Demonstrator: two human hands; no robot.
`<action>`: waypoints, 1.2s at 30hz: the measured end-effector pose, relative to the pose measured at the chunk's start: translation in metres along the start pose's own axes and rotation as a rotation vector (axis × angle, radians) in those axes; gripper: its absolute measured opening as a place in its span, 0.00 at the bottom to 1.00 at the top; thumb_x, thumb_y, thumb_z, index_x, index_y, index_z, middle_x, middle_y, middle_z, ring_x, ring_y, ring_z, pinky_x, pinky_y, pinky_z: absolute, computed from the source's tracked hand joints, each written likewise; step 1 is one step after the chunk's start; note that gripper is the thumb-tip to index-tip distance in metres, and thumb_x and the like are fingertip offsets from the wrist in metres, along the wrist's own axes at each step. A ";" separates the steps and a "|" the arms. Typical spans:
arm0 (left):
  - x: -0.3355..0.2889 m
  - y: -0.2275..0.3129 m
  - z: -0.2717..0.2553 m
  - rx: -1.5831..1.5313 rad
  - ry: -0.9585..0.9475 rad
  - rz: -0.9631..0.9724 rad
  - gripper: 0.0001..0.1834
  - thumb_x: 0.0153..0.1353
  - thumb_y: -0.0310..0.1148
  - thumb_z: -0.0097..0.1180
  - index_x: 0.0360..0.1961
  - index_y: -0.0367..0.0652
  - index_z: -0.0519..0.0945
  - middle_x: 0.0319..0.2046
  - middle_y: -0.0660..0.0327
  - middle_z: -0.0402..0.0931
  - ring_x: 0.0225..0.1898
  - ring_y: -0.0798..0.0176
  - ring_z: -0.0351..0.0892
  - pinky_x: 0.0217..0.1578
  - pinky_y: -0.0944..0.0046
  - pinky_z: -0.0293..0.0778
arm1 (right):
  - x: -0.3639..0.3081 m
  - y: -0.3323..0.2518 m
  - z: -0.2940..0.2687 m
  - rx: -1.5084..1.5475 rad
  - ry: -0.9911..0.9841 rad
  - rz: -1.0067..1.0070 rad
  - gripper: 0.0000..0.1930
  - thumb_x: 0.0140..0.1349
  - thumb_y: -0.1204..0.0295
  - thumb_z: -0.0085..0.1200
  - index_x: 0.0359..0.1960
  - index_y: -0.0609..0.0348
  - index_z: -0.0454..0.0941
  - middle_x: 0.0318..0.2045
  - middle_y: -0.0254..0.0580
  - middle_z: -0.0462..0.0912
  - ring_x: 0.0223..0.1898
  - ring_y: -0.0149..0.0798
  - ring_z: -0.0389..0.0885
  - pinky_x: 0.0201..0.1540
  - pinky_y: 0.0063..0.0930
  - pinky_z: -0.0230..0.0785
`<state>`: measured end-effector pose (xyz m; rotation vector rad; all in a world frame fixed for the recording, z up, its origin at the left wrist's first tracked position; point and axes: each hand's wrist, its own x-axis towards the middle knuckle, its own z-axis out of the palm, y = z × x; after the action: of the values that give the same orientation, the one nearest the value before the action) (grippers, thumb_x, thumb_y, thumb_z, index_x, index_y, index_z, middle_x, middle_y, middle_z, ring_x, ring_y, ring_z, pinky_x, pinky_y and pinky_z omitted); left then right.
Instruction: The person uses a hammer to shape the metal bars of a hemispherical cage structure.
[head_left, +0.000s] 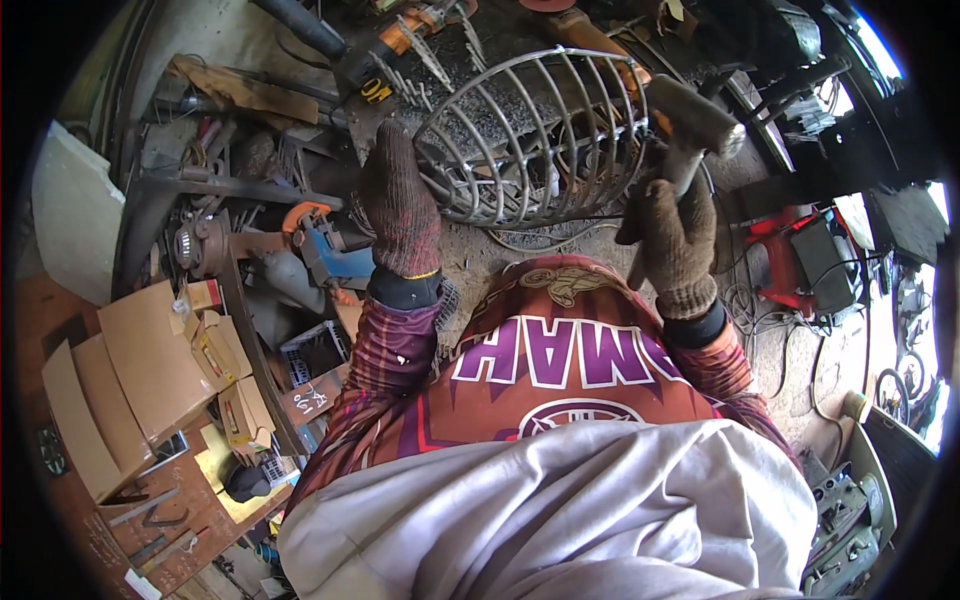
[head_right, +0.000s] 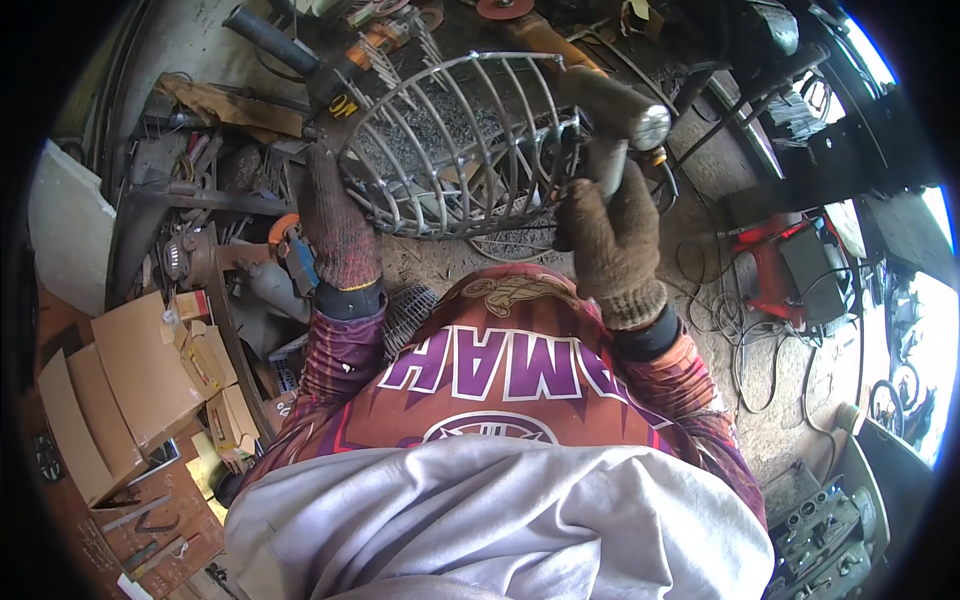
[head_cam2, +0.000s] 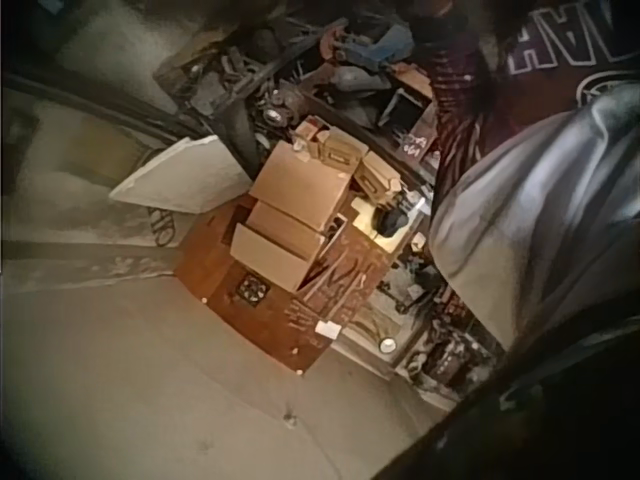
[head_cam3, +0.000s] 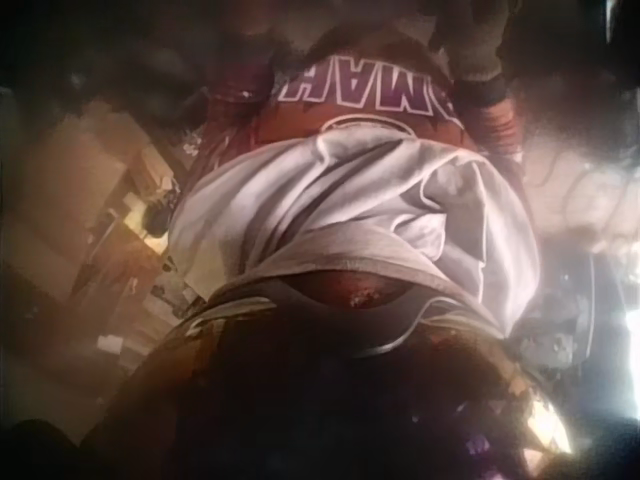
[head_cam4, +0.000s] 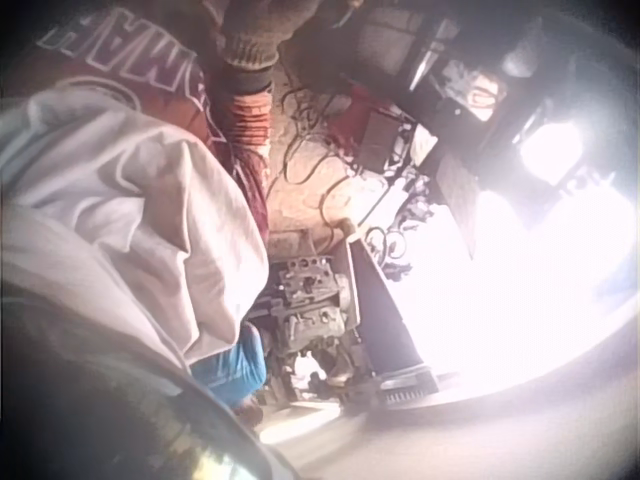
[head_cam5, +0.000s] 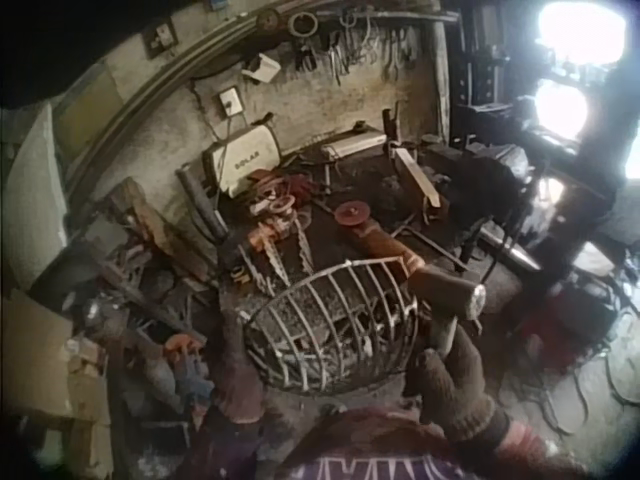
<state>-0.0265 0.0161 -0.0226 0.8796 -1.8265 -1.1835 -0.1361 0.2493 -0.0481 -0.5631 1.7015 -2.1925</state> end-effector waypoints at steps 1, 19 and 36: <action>0.000 -0.003 -0.002 -0.006 -0.016 0.000 0.17 0.70 0.42 0.49 0.37 0.37 0.77 0.24 0.56 0.75 0.27 0.58 0.77 0.27 0.55 0.70 | -0.003 -0.004 0.004 0.007 -0.048 0.004 0.21 0.69 0.63 0.50 0.57 0.65 0.65 0.27 0.35 0.76 0.21 0.27 0.73 0.21 0.20 0.68; 0.003 -0.005 -0.003 0.002 0.060 0.260 0.23 0.69 0.46 0.52 0.26 0.36 0.76 0.17 0.63 0.67 0.24 0.68 0.63 0.25 0.59 0.59 | -0.009 -0.023 0.011 -0.614 -0.193 -0.633 0.16 0.61 0.71 0.56 0.50 0.64 0.72 0.34 0.46 0.80 0.34 0.38 0.80 0.41 0.33 0.73; 0.003 0.000 -0.009 0.315 -0.037 0.218 0.17 0.71 0.39 0.46 0.40 0.35 0.79 0.28 0.49 0.77 0.28 0.49 0.77 0.29 0.54 0.69 | -0.010 -0.032 0.024 -0.577 -0.252 -0.124 0.24 0.60 0.60 0.61 0.52 0.60 0.71 0.35 0.56 0.82 0.39 0.56 0.83 0.39 0.42 0.74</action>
<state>-0.0198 0.0099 -0.0189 0.8064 -2.1158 -0.7944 -0.1162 0.2418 -0.0131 -1.0561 2.1930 -1.5876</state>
